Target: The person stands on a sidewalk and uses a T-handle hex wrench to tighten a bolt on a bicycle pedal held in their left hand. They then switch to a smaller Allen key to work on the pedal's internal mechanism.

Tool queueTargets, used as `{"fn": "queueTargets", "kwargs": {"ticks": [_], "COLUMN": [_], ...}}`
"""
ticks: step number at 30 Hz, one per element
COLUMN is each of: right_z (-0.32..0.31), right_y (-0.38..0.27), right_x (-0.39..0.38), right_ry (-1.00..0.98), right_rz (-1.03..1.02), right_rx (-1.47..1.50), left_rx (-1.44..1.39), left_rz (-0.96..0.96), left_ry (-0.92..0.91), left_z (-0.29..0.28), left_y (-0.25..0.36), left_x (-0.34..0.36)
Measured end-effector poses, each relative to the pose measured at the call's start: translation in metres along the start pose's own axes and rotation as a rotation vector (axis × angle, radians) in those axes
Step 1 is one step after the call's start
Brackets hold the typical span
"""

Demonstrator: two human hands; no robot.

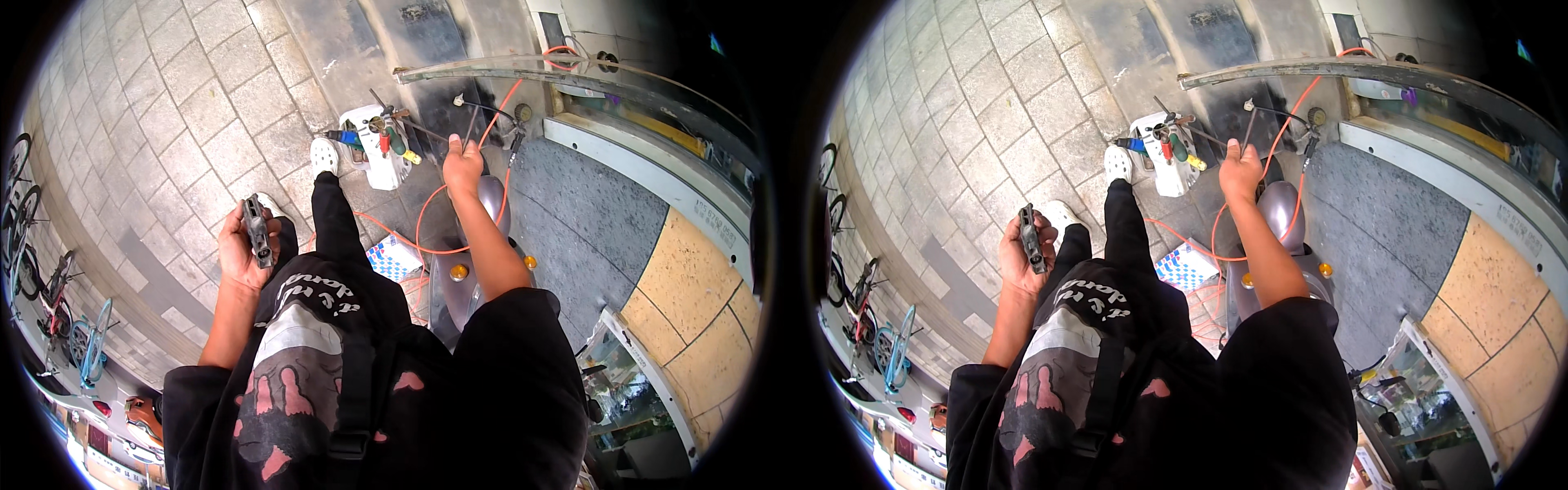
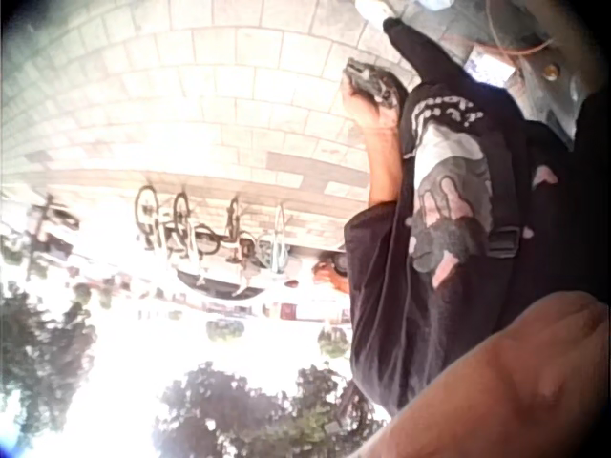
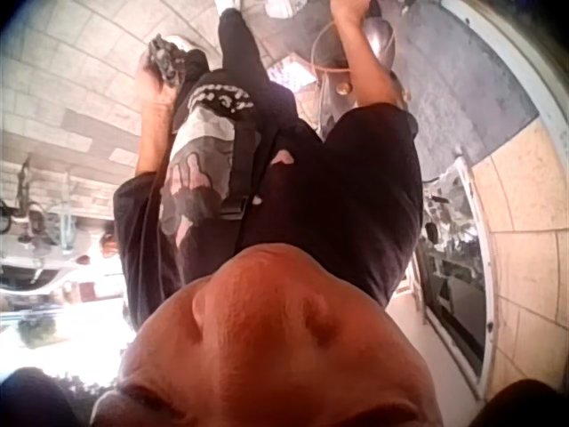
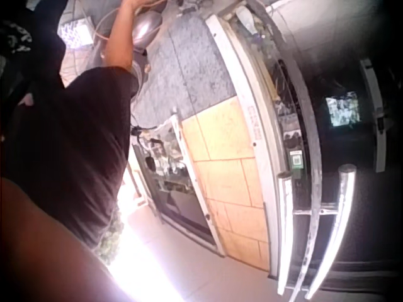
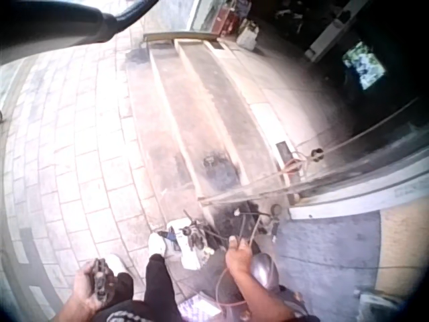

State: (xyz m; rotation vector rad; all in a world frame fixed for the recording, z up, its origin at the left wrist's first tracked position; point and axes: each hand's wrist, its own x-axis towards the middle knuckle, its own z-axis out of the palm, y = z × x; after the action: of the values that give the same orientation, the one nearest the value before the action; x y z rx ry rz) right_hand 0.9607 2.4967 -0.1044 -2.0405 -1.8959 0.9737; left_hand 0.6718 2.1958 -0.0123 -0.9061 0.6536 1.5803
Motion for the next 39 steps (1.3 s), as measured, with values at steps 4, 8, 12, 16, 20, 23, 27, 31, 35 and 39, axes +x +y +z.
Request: {"fn": "queueTargets", "kwargs": {"ticks": [4, 8, 12, 16, 20, 23, 27, 31, 35, 39], "right_z": [0.000, 0.043, 0.085, 0.098, 0.118, 0.131, 0.144, 0.148, 0.144, 0.156], "right_y": [-0.010, -0.018, 0.013, 0.013, 0.028, 0.046, 0.057, 0.070, 0.059, 0.110], "right_x": [0.006, 0.045, 0.064, 0.093, 0.095, 0.093, 0.098, 0.118, 0.121, 0.146], "right_ry": [-0.170, -0.125, -0.352, -0.441, -0.315, -0.399, -0.408, -0.611, -0.669, -0.774], "right_rz": [-0.642, -0.271, -0.335, -0.206, -0.250, -0.192, -0.195, -0.057, -0.063, 0.012], "right_rx": [-0.364, -0.517, -0.485, -0.505, -0.638, -0.557, -0.457, -0.358, -0.427, -0.133], "left_rx": [-0.022, 0.012, -0.012, -0.038, -0.057, -0.060, -0.066, -0.092, -0.124, -0.092], "left_rz": [-0.042, -0.044, -0.031, 0.007, 0.037, 0.052, 0.042, 0.032, 0.030, 0.039], "left_ry": [-0.040, -0.040, 0.007, 0.065, 0.154, 0.210, 0.205, 0.238, 0.221, 0.224], "left_z": [-0.001, 0.000, -0.009, -0.015, -0.021, -0.017, -0.028, -0.031, -0.038, -0.035], "left_y": [0.000, 0.004, 0.008, 0.015, 0.015, 0.012, 0.010, 0.009, 0.005, 0.002], "left_x": [0.001, 0.000, -0.006, -0.009, -0.003, 0.000, 0.006, 0.010, 0.013, 0.015]}}
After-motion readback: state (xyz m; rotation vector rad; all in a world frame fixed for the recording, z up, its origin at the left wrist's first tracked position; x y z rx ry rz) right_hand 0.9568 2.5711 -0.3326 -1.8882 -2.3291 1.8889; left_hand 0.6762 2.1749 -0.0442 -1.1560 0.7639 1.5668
